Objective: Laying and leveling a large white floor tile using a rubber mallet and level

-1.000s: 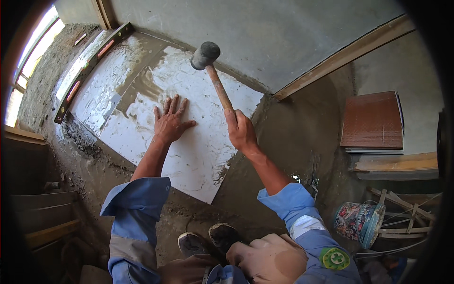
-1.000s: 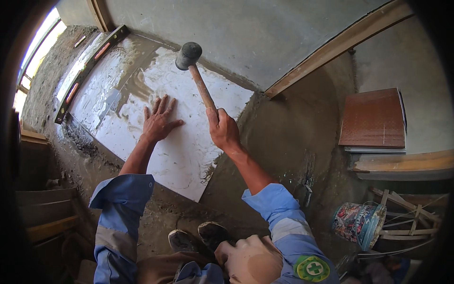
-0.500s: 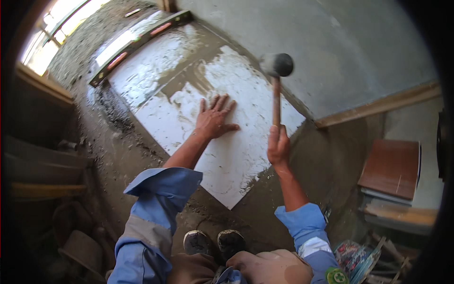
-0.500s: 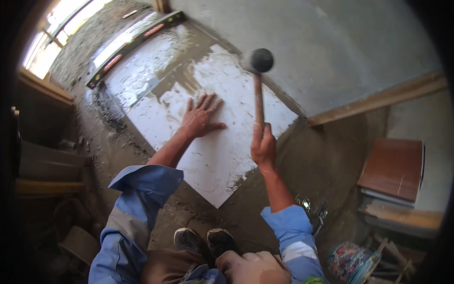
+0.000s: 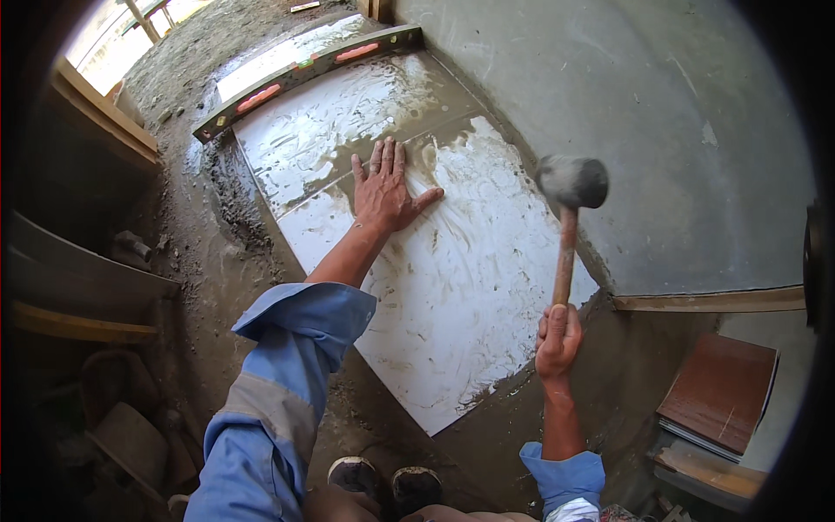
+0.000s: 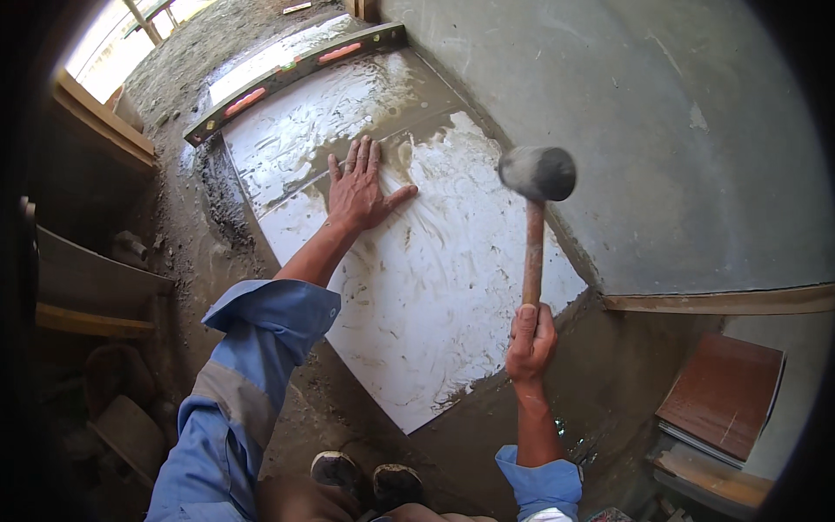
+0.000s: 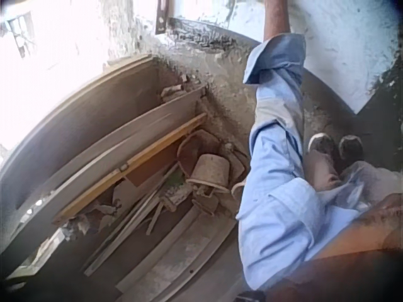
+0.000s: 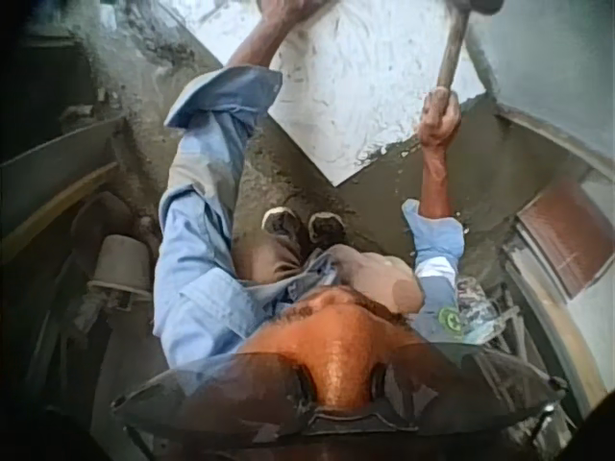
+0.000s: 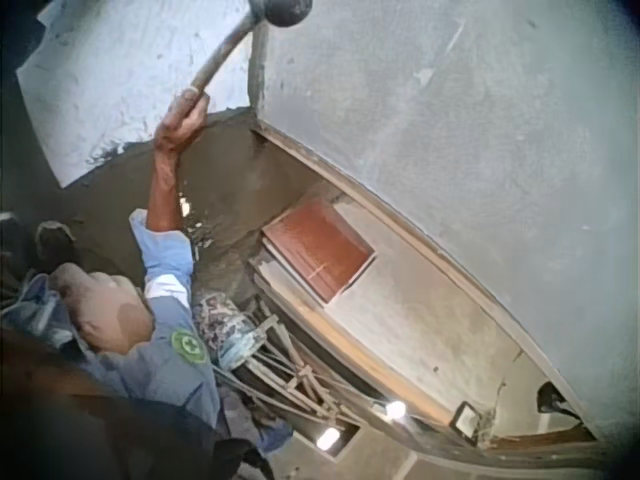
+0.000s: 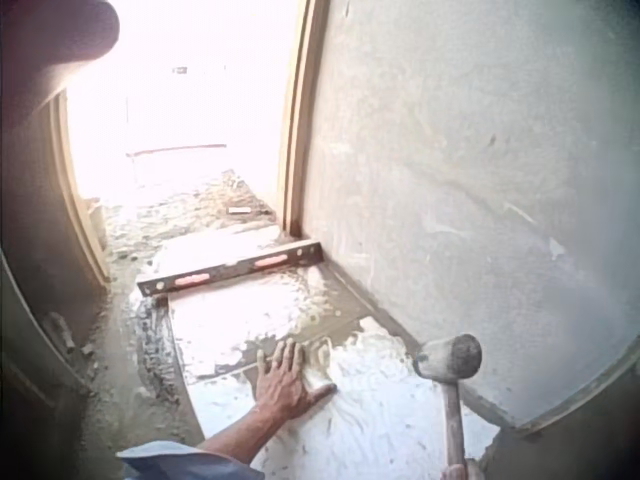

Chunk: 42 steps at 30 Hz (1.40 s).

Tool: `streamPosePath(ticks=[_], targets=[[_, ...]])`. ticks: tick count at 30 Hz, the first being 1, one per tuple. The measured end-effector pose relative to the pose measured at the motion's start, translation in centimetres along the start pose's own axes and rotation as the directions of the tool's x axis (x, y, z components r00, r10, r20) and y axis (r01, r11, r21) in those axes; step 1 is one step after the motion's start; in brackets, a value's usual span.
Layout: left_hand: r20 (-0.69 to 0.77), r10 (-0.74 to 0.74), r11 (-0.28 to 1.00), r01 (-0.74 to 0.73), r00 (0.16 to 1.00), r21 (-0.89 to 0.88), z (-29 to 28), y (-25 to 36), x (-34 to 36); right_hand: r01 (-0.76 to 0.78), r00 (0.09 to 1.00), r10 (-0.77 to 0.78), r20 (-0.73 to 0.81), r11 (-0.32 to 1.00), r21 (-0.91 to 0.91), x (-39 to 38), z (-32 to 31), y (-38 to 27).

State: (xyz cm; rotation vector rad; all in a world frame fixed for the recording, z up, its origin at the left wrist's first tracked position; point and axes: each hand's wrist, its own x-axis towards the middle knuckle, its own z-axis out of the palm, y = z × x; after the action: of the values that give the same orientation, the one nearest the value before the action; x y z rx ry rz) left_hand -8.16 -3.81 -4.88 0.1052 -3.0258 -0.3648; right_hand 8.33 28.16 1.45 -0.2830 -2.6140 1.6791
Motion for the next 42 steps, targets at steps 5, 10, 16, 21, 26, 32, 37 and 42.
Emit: streamPosePath(ticks=[5,10,16,21,26,32,37,42], targets=[[-0.016,-0.005,1.0,0.005,1.0,-0.006,0.2,0.6,0.5,0.278,0.955,-0.26,-0.142,0.952,0.13,5.3,3.7,-1.5],[-0.03,-0.011,1.0,0.01,0.999,-0.027,0.7,0.3,0.5,0.303,0.952,-0.282,0.121,0.799,-0.52,9.8,7.3,0.8],[-0.046,-0.004,0.999,0.002,0.999,-0.04,0.6,0.7,0.6,0.308,0.95,-0.281,0.134,0.79,-0.53,10.1,6.8,0.9],[-0.052,-0.012,0.999,0.01,0.999,-0.033,0.5,-0.1,0.8,0.178,0.983,-0.181,-0.023,0.981,-0.082,8.8,6.1,-1.1],[-0.028,-0.003,1.0,0.002,1.0,-0.028,0.5,0.8,0.6,0.27,0.963,-0.213,0.166,0.712,-0.648,10.6,4.7,1.6],[-0.028,0.002,0.999,-0.003,1.0,-0.039,0.4,0.6,1.2,0.331,0.925,-0.379,-0.037,0.848,-0.414,10.2,6.2,0.5],[-0.043,0.002,1.0,-0.002,0.999,-0.012,0.9,0.3,0.6,0.267,0.959,-0.28,-0.034,0.941,-0.21,10.7,5.9,-2.7],[-0.031,-0.008,1.0,0.008,0.999,-0.013,0.2,0.4,1.1,0.338,0.941,-0.275,0.197,0.738,-0.584,11.7,7.0,0.3]])
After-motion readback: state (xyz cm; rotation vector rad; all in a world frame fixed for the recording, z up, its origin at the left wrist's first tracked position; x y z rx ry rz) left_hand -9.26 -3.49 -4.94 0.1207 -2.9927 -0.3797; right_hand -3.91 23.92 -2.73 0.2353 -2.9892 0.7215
